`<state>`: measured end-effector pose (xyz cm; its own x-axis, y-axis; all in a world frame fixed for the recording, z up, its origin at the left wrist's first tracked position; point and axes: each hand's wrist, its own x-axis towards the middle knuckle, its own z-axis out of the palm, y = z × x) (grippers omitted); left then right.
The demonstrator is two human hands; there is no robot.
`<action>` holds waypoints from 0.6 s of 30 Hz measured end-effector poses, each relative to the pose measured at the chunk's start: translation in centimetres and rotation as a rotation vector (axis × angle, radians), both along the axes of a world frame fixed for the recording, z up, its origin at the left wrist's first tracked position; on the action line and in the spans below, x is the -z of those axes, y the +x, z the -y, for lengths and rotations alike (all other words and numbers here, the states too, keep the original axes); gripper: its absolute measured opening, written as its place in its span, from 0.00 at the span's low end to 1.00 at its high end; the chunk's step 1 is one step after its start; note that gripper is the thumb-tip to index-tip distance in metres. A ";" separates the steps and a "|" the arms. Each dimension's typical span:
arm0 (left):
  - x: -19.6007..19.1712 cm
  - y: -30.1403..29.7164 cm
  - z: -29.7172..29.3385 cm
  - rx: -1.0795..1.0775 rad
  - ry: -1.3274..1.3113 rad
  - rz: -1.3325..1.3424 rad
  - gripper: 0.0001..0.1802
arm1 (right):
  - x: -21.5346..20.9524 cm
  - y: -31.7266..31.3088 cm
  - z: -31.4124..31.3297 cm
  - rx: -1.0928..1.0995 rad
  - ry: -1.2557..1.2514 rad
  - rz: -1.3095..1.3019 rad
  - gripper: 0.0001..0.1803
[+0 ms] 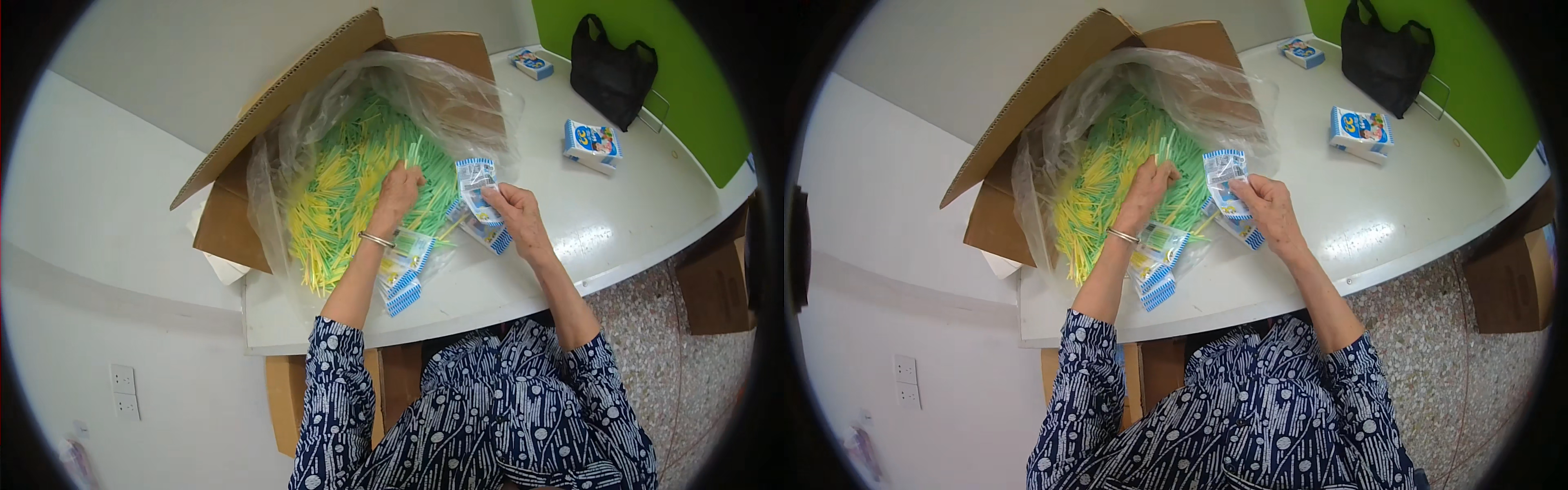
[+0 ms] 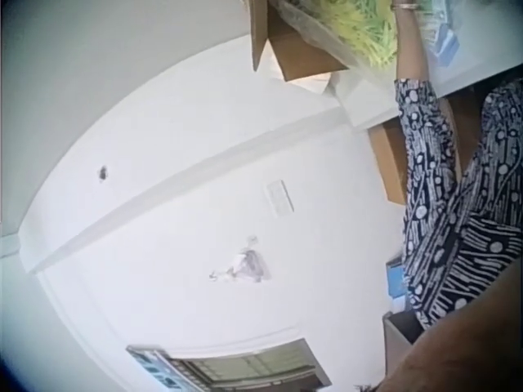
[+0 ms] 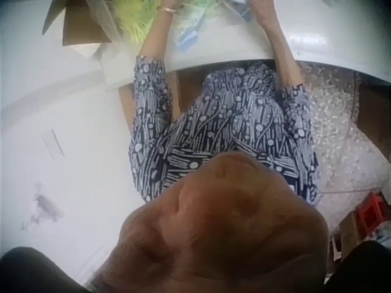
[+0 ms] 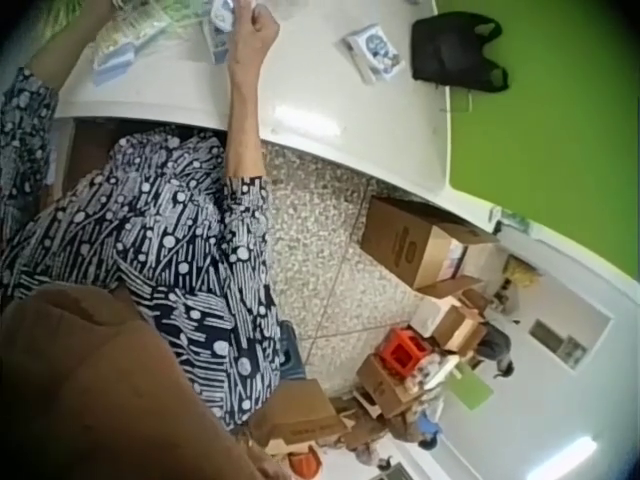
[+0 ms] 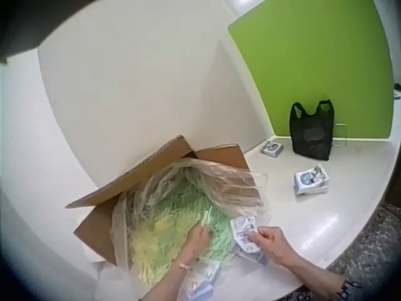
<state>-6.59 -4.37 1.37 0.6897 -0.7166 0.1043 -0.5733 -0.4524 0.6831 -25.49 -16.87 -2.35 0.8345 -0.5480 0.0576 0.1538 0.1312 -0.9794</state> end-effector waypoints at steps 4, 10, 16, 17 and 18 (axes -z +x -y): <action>-2.3 -0.5 -1.9 0.122 -0.107 -0.728 0.14 | -1.5 3.3 -0.1 0.000 0.113 0.137 0.14; -2.6 -2.7 -2.5 0.278 -0.210 -1.228 0.11 | -2.9 9.3 0.5 -0.166 0.215 0.307 0.13; -0.8 -1.8 -2.3 0.326 -0.275 -1.324 0.10 | -2.5 9.2 -1.4 -0.302 0.147 0.031 0.13; -0.6 -1.8 -2.0 0.327 -0.278 -1.326 0.10 | -2.5 9.0 -1.4 -0.320 0.147 -0.045 0.14; -0.4 -1.8 -1.8 0.341 -0.278 -1.338 0.10 | -2.4 8.9 -1.4 -0.319 0.145 -0.047 0.14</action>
<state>-8.39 -2.56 1.82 0.1773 -0.9309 -0.3194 0.5192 -0.1872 0.8339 -16.55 -15.51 0.05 0.9650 -0.2586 -0.0445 0.0375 0.3036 -0.9521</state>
